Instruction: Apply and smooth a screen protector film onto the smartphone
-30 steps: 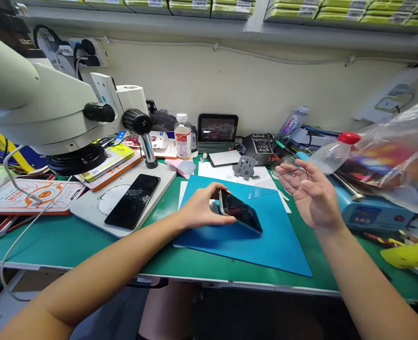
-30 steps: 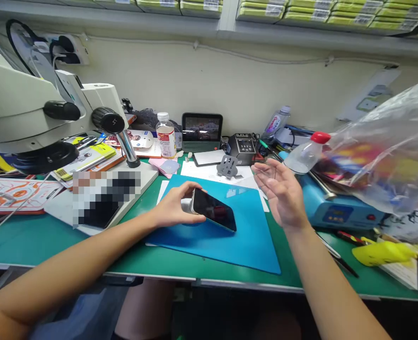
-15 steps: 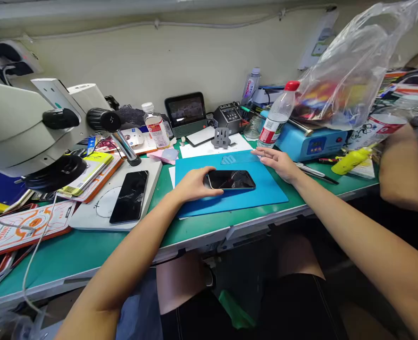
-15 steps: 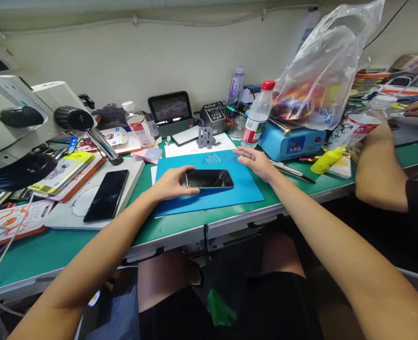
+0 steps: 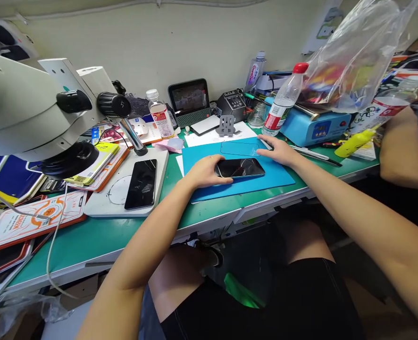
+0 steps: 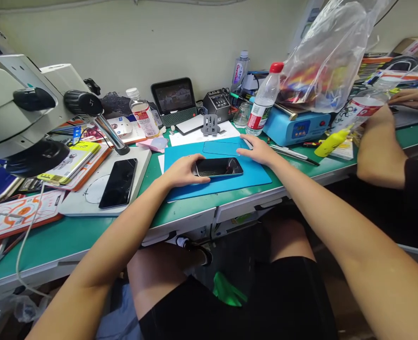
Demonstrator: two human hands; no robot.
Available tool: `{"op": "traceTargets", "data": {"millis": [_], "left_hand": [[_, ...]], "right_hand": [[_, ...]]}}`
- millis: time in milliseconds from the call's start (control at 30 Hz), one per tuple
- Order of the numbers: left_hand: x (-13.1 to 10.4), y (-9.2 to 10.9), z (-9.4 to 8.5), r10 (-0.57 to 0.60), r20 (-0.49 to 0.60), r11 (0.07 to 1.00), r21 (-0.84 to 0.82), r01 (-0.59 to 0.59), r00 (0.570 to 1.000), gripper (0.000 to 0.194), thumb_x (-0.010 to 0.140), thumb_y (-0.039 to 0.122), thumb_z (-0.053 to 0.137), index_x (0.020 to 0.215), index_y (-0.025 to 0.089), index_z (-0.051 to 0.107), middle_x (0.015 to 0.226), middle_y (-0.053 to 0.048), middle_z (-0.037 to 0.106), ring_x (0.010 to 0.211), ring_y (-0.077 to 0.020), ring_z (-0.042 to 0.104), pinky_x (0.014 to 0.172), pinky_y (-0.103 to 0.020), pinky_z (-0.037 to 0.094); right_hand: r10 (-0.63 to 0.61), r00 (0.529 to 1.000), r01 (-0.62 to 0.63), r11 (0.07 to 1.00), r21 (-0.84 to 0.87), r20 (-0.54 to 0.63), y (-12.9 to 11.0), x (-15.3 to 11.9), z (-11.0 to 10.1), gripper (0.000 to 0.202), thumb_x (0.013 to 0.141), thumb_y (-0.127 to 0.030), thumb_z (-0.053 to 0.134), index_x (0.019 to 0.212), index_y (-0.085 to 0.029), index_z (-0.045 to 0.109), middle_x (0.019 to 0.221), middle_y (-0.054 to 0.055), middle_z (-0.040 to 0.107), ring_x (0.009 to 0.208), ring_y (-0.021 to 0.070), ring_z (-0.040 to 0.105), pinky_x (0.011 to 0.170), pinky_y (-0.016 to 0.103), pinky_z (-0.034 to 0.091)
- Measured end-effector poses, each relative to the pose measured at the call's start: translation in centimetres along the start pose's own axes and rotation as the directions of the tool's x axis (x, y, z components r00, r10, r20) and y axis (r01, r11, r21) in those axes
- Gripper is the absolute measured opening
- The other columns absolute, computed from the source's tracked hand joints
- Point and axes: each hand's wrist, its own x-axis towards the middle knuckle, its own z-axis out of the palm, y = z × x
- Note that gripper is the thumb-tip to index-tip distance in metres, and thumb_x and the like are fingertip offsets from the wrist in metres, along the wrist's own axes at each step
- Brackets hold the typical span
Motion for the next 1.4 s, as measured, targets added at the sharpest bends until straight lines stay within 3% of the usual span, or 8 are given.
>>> {"op": "traceTargets", "data": {"millis": [133, 267, 533, 700, 1033, 1133, 1267, 1400], "left_hand": [[0.2, -0.4, 0.2, 0.068, -0.014, 0.998, 0.018, -0.068, 0.998, 0.065, 0.072, 0.053, 0.080, 0.121, 0.015, 0.061, 0.130, -0.015, 0.064, 0.125, -0.0337, 0.056, 0.108, -0.045, 0.045], [0.3, -0.5, 0.2, 0.103, -0.017, 0.994, 0.042, -0.102, 0.995, 0.064, 0.071, 0.053, 0.080, 0.119, 0.015, 0.061, 0.130, -0.015, 0.063, 0.130, -0.0344, 0.052, 0.113, -0.047, 0.039], [0.4, -0.2, 0.6, 0.070, -0.032, 0.997, 0.038, -0.068, 0.997, 0.065, 0.070, 0.057, 0.081, 0.118, 0.018, 0.062, 0.135, -0.015, 0.062, 0.135, -0.0337, 0.050, 0.118, -0.047, 0.034], [0.3, 0.2, 1.1, 0.065, -0.058, 0.996, 0.057, -0.062, 0.996, 0.059, 0.072, 0.059, 0.079, 0.114, 0.021, 0.064, 0.135, -0.014, 0.062, 0.133, -0.0335, 0.051, 0.116, -0.048, 0.034], [0.1, 1.3, 1.1, 0.063, -0.051, 0.960, 0.277, -0.046, 0.997, 0.058, 0.078, 0.056, 0.070, 0.122, 0.018, 0.063, 0.136, -0.014, 0.062, 0.127, -0.0336, 0.055, 0.114, -0.047, 0.035], [-0.1, 1.4, 1.2, 0.022, -0.077, 0.941, 0.338, 0.005, 0.997, 0.061, 0.079, 0.058, 0.069, 0.125, 0.019, 0.062, 0.134, -0.013, 0.062, 0.125, -0.0332, 0.055, 0.112, -0.046, 0.036], [-0.4, 1.6, 1.2, -0.003, -0.119, 0.931, 0.362, 0.046, 0.993, 0.075, 0.079, 0.065, 0.067, 0.133, 0.014, 0.058, 0.129, -0.017, 0.062, 0.120, -0.0363, 0.055, 0.105, -0.048, 0.041], [-0.6, 1.5, 1.2, -0.020, -0.158, 0.916, 0.394, 0.082, 0.987, 0.082, 0.077, 0.076, 0.066, 0.131, 0.015, 0.060, 0.118, -0.015, 0.064, 0.113, -0.0350, 0.057, 0.101, -0.046, 0.043]], "right_hand": [[-0.035, 0.999, 0.039, 0.991, -0.125, 0.036, -0.4, 0.4, 0.4, 0.088, 0.073, -0.063, 0.073, 0.146, -0.018, 0.055, 0.159, 0.014, 0.045, 0.148, 0.0438, 0.036, 0.122, 0.060, 0.027], [-0.056, 0.997, 0.064, 0.986, -0.152, 0.055, -0.7, 0.5, 0.5, 0.079, 0.074, -0.065, 0.071, 0.139, -0.021, 0.062, 0.157, 0.013, 0.048, 0.145, 0.0418, 0.040, 0.122, 0.058, 0.029], [-0.155, 0.984, 0.167, 0.973, -0.157, 0.089, 0.7, 0.6, 0.5, 0.070, 0.082, -0.064, 0.063, 0.138, -0.022, 0.063, 0.156, 0.013, 0.048, 0.145, 0.0398, 0.041, 0.121, 0.059, 0.030], [-0.208, 0.967, 0.231, 0.960, -0.160, 0.149, 1.6, 1.0, 0.7, 0.073, 0.087, -0.063, 0.056, 0.142, -0.015, 0.058, 0.157, 0.019, 0.045, 0.146, 0.0425, 0.037, 0.121, 0.060, 0.028], [-0.183, 0.961, 0.219, 0.961, -0.169, 0.205, 2.1, 1.3, 1.1, 0.070, 0.089, -0.063, 0.050, 0.147, -0.023, 0.049, 0.163, 0.014, 0.038, 0.151, 0.0447, 0.025, 0.119, 0.067, 0.025], [-0.190, 0.962, 0.221, 0.963, -0.155, 0.194, 1.9, 1.2, 1.1, 0.075, 0.090, -0.061, 0.050, 0.153, -0.022, 0.040, 0.162, 0.014, 0.039, 0.151, 0.0450, 0.027, 0.118, 0.069, 0.027], [-0.182, 0.969, 0.206, 0.968, -0.141, 0.168, 1.1, 0.8, 0.9, 0.089, 0.091, -0.056, 0.049, 0.163, -0.017, 0.014, 0.159, 0.017, 0.043, 0.148, 0.0430, 0.035, 0.117, 0.063, 0.033], [-0.214, 0.967, 0.233, 0.961, -0.146, 0.136, 0.6, 0.6, 0.9, 0.082, 0.093, -0.051, 0.048, 0.162, -0.018, 0.019, 0.156, 0.016, 0.048, 0.145, 0.0402, 0.040, 0.118, 0.060, 0.034]]}}
